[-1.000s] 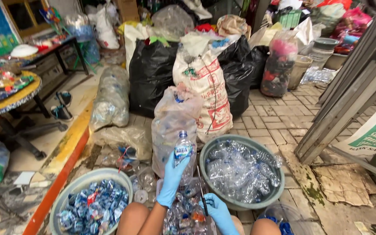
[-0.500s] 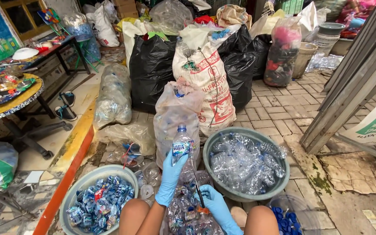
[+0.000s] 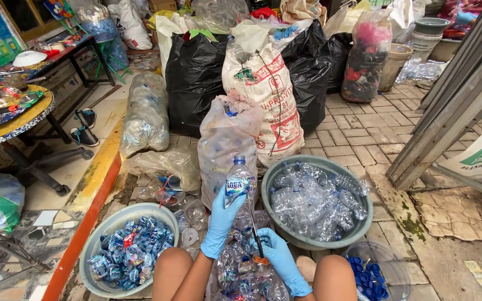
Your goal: The person sits on the floor and uses scissors to cut the labels off plastic bottles. They remove the labels by hand and place them into a nearby basin, while the cut bottles are placed into a plastic crate.
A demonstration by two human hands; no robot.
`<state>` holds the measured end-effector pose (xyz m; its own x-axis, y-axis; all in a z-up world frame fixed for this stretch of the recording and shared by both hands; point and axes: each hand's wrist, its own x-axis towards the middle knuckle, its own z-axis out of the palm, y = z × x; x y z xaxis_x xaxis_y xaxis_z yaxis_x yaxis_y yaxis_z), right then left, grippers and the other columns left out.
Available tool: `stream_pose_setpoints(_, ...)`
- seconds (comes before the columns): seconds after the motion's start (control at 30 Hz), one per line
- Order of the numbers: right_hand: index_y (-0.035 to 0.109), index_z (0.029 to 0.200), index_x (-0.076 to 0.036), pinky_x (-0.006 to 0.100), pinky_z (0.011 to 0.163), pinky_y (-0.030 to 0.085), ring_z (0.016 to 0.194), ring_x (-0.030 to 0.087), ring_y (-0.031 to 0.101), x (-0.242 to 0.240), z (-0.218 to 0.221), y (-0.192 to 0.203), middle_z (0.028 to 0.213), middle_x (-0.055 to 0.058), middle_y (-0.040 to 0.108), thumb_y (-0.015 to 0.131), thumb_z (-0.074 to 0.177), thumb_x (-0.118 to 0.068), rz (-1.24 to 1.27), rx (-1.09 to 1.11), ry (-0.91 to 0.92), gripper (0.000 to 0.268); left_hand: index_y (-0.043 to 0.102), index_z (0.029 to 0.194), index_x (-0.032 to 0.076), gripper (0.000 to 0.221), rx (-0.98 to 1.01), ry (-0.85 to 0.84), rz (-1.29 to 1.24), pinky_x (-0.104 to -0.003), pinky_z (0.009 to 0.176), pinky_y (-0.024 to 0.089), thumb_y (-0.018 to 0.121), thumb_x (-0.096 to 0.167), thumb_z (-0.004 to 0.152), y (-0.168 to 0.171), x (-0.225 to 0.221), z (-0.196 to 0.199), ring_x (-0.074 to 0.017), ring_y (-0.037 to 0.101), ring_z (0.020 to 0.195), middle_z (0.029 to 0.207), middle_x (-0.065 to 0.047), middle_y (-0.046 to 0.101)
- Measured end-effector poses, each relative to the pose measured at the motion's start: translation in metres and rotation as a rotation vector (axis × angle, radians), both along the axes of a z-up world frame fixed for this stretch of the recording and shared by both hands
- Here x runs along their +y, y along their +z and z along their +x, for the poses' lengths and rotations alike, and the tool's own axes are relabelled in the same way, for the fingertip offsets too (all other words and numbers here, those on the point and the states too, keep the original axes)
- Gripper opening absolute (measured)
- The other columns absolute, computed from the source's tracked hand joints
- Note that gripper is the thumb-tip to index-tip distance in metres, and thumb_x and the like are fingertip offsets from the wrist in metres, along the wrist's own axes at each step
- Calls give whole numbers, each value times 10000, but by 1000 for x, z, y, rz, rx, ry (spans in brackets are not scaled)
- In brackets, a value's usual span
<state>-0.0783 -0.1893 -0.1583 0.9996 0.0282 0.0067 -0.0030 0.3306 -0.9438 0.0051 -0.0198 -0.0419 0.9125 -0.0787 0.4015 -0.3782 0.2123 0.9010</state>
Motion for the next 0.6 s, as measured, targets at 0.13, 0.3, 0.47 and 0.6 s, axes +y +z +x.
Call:
stream_pose_setpoints(0.13,694,1130,10,245,700,469,787,123,623,0,-3,5,943,103,753,742,844,23,-6,1,-3,291,649,1293,24,461,-9,12,4,-255,845,532,739,79,844,-4,-1,1,-130,671,928,1085,-70,754)
stream_pose_setpoints(0.3,701,1120,11,244,707,474,779,121,629,-1,-3,6,921,98,754,734,838,33,-6,6,-14,285,672,1283,21,449,20,-1,-6,-251,841,536,742,62,841,-6,-4,1,-121,674,926,1080,-60,763)
stream_pose_setpoints(0.47,699,1119,18,233,708,476,774,111,618,-2,-5,10,904,84,727,734,828,58,23,-17,-13,296,656,1335,41,496,69,-16,2,-248,844,545,745,84,848,-8,-3,3,-131,682,942,1098,-66,756)
stream_pose_setpoints(0.6,712,1104,8,235,710,466,774,110,609,-2,-7,15,912,78,735,742,834,41,-21,-10,-16,274,629,1375,21,547,66,-9,10,-243,844,536,742,96,844,-9,-3,2,-129,670,940,1110,-74,754)
